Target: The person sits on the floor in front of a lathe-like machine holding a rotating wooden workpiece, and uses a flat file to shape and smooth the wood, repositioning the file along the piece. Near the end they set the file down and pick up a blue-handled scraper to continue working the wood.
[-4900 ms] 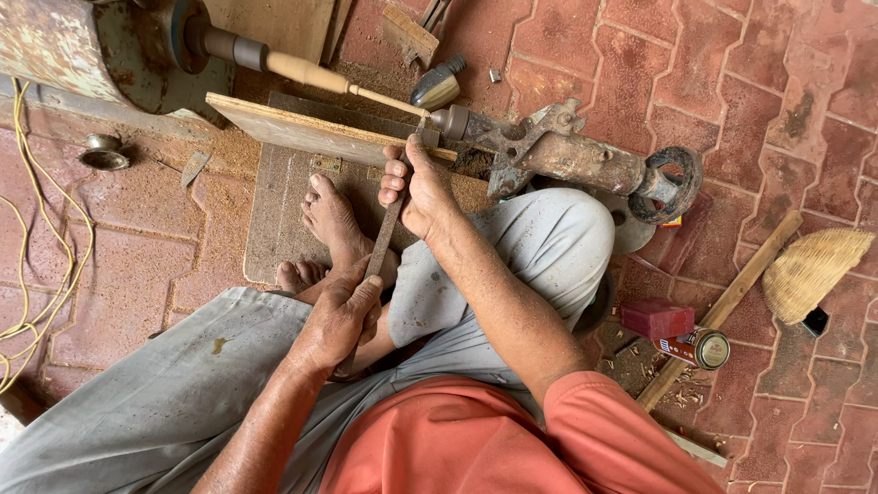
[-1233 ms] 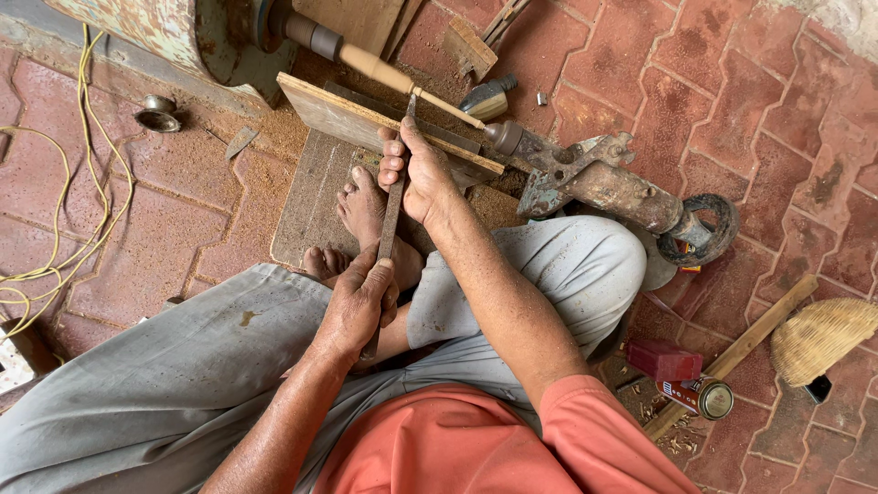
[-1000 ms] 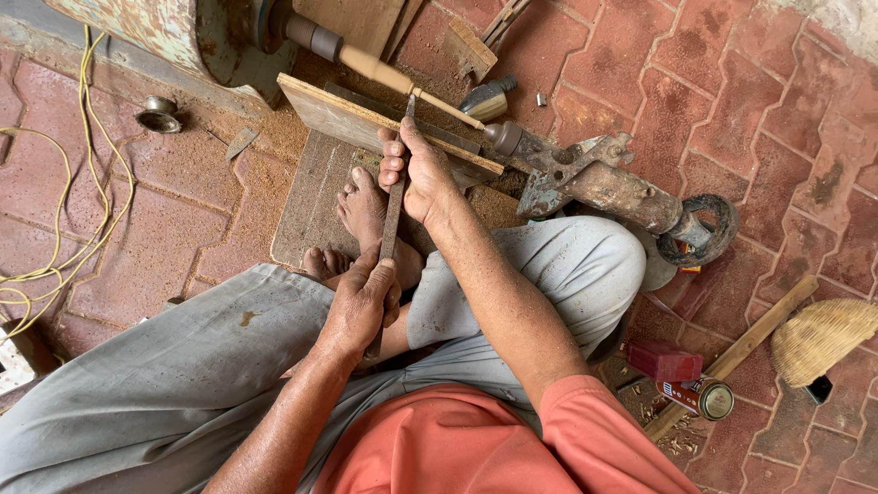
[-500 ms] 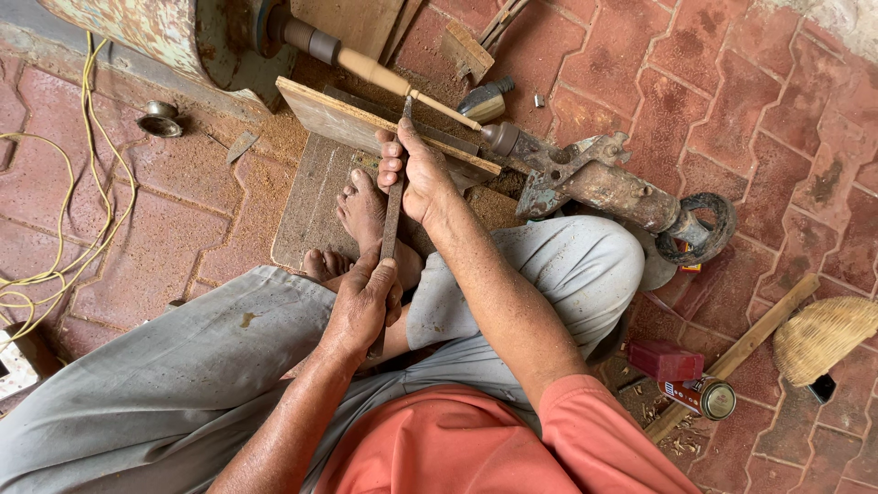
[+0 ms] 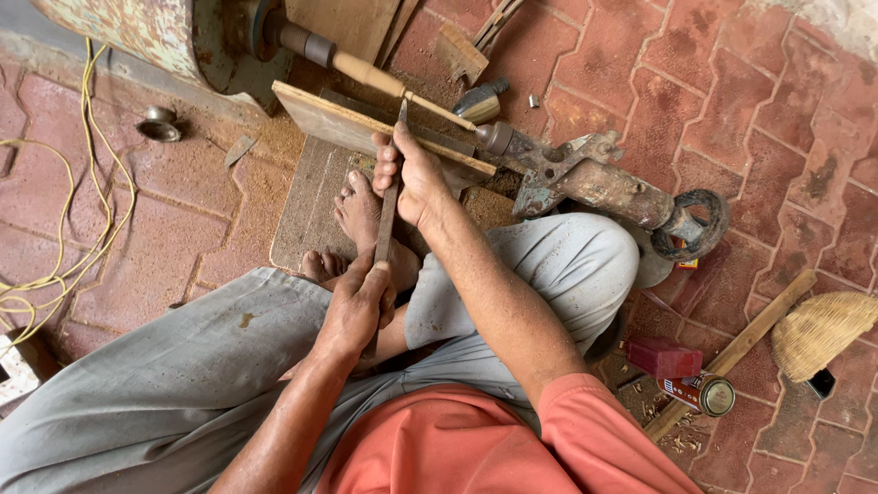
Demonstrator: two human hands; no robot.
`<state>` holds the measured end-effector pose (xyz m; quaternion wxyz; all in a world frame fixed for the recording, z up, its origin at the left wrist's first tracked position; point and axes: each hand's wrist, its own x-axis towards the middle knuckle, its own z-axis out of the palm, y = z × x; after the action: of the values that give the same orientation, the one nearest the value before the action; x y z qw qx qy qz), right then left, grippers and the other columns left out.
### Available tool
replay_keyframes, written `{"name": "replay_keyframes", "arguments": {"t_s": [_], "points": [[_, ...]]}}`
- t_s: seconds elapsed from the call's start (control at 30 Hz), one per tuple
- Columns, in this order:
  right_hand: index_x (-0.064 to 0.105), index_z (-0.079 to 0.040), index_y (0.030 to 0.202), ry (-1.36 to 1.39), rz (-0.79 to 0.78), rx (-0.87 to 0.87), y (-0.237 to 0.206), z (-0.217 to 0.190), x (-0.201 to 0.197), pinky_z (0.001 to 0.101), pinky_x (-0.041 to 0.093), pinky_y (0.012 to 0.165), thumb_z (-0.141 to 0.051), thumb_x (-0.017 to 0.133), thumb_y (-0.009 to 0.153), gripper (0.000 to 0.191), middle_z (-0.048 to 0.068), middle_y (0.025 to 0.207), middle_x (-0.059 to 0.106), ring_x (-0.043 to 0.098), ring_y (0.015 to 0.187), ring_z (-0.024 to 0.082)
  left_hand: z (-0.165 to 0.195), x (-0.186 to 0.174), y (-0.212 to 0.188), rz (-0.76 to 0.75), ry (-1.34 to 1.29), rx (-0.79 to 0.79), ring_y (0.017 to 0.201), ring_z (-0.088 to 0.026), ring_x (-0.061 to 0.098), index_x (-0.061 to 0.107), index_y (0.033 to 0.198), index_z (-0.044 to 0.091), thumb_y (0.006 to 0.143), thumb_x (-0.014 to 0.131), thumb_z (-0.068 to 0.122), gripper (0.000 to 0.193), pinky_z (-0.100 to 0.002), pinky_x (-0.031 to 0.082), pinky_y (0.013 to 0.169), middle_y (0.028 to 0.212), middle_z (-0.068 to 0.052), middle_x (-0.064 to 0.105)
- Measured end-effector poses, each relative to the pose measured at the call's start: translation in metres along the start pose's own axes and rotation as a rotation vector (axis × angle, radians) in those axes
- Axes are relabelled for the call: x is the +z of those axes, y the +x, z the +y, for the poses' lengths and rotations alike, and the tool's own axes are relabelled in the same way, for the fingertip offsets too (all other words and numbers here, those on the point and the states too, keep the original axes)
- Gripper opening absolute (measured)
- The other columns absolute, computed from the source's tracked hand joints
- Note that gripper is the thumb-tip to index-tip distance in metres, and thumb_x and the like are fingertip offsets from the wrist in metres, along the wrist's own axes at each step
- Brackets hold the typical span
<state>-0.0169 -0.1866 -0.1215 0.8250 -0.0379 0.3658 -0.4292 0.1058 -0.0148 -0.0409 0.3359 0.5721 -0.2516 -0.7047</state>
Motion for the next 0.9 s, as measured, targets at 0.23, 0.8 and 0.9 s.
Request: {"name": "replay_keyframes", "arguments": {"t_s": [0.23, 0.8, 0.9], "points": [[0.063, -0.008, 0.110, 0.049, -0.040, -0.019, -0.025, 0.012, 0.008, 0.0251, 0.043, 0.056, -0.048, 0.057, 0.104, 0.040, -0.006, 0.073, 0.049, 0.046, 0.062, 0.007, -0.017, -0.015, -0.017, -0.054, -0.016, -0.009, 0.052, -0.012, 0.047, 0.055, 0.114, 0.000, 0.107, 0.047, 0.028, 0.030, -0.025, 0.038, 0.046, 0.068, -0.003, 0.052], [0.064, -0.009, 0.108, -0.299, 0.283, -0.243, -0.049, 0.043, 0.096, 0.0262, 0.039, 0.045, -0.041, 0.052, 0.106, 0.034, -0.005, 0.070, 0.049, 0.045, 0.054, 0.009, -0.023, -0.059, -0.053, -0.126, 0.007, 0.087, 0.051, -0.012, 0.051, 0.056, 0.140, 0.007, 0.104, 0.044, 0.034, 0.046, -0.027, 0.040, 0.047, 0.067, -0.004, 0.062], [0.067, -0.008, 0.103, -0.282, 0.255, -0.275, -0.056, 0.051, 0.107, 0.0275, 0.038, 0.040, -0.046, 0.055, 0.104, 0.040, -0.005, 0.064, 0.046, 0.042, 0.048, 0.010, -0.020, -0.070, -0.060, -0.057, 0.126, 0.050, 0.049, -0.013, 0.050, 0.049, 0.143, 0.011, 0.100, 0.046, 0.031, 0.047, -0.031, 0.038, 0.042, 0.067, -0.004, 0.061]]}}
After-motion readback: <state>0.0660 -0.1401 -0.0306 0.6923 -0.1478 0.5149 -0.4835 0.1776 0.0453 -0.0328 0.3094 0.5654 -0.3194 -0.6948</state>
